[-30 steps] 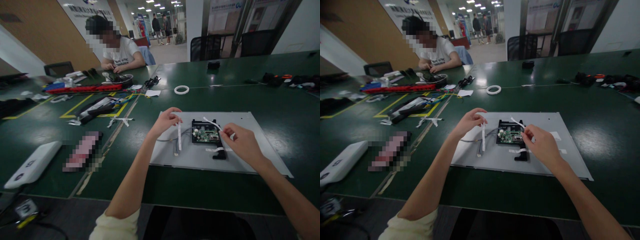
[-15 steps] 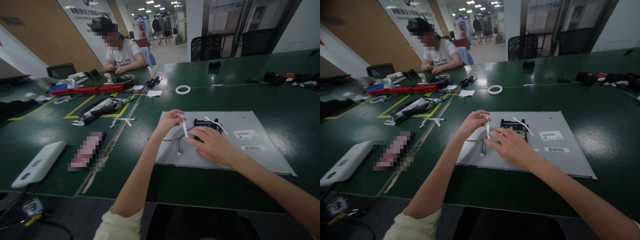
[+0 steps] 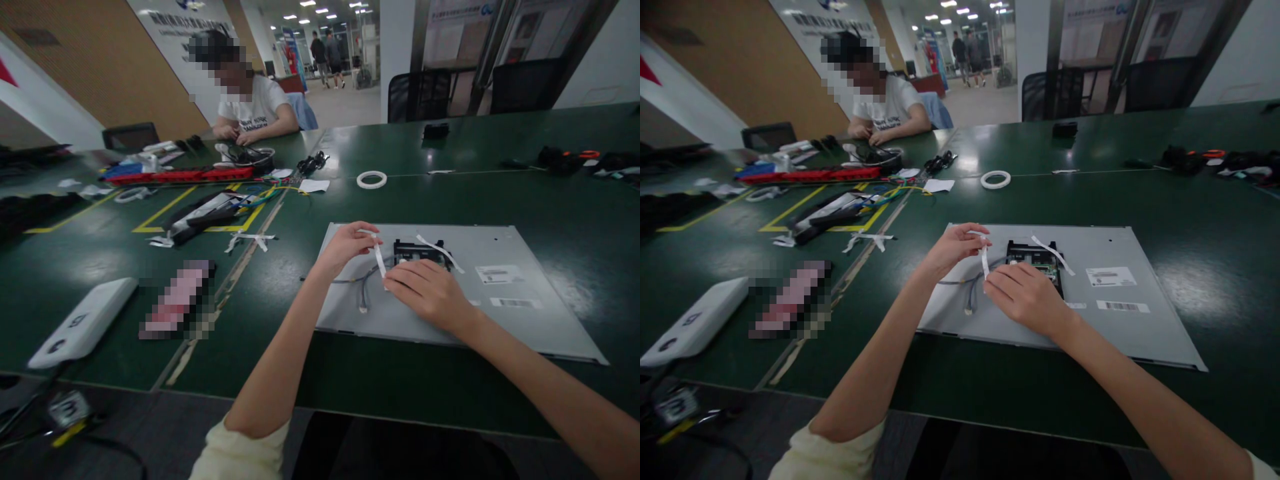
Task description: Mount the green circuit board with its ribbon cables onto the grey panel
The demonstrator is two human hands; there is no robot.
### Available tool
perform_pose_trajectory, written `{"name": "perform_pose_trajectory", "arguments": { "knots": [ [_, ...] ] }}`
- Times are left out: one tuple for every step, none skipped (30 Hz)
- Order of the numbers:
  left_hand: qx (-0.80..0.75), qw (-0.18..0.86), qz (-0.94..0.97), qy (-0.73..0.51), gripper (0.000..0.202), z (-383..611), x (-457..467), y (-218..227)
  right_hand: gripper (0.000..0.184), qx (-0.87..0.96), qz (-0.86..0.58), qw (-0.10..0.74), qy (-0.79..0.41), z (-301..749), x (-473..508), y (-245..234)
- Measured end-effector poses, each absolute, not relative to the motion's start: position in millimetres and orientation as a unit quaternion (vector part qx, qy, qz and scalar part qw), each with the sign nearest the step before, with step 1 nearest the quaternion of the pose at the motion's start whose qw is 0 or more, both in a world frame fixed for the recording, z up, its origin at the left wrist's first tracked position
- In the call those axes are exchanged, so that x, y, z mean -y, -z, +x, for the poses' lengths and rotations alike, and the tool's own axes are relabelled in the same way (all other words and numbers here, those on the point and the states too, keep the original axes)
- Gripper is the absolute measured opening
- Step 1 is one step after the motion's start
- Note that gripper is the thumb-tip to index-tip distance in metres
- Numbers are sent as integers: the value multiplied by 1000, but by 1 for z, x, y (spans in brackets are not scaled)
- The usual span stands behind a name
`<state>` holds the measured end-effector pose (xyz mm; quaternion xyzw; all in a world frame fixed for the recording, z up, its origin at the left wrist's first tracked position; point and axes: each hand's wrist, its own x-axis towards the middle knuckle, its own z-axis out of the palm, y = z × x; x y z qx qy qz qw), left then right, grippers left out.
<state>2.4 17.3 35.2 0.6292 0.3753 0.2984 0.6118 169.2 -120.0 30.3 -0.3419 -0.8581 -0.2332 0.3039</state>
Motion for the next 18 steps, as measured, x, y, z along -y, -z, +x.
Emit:
{"name": "perform_pose_trajectory", "arguments": {
  "knots": [
    [-375, 610, 632, -296, 22, 3, -18, -34, 17, 853, -348, 318, 223, 170, 120, -30],
    [-376, 604, 638, -295, 23, 3, -18, -33, 16, 847, -356, 335, 209, 170, 120, -29],
    [-383, 589, 647, -298, 25, 3, -19, -31, 15, 838, -367, 356, 192, 170, 120, -27],
    [-392, 563, 660, -307, 28, 3, -21, -29, 15, 827, -377, 377, 175, 170, 119, -26],
    [-402, 529, 677, -316, 33, 3, -22, -28, 15, 816, -388, 398, 159, 171, 119, -25],
    [-410, 493, 695, -324, 37, 2, -24, -27, 15, 805, -398, 416, 145, 172, 118, -24],
    [-414, 461, 714, -327, 39, 1, -25, -26, 15, 794, -407, 431, 134, 174, 117, -23],
    [-409, 437, 734, -321, 40, 0, -25, -27, 15, 784, -414, 445, 126, 176, 117, -23],
    [-396, 423, 756, -304, 39, -1, -25, -29, 15, 773, -423, 457, 119, 178, 116, -23],
    [-379, 414, 780, -277, 38, -3, -24, -31, 14, 763, -432, 468, 112, 180, 115, -23],
    [-358, 405, 804, -246, 38, -5, -22, -35, 14, 751, -440, 481, 106, 182, 114, -23],
    [-340, 392, 827, -215, 40, -6, -20, -39, 15, 740, -448, 492, 100, 184, 113, -24],
    [-324, 381, 845, -189, 43, -8, -18, -43, 16, 729, -456, 502, 95, 185, 113, -24],
    [-310, 373, 858, -168, 46, -10, -15, -47, 17, 718, -464, 511, 91, 186, 112, -24],
    [-296, 372, 867, -147, 50, -11, -13, -50, 19, 708, -471, 519, 88, 187, 112, -24],
    [-282, 376, 874, -126, 53, -12, -12, -52, 20, 698, -480, 525, 87, 188, 111, -23],
    [-268, 383, 878, -104, 55, -13, -11, -53, 21, 690, -488, 529, 85, 188, 111, -23],
    [-257, 391, 880, -83, 56, -14, -10, -53, 22, 685, -494, 529, 81, 187, 111, -23]
  ]
}}
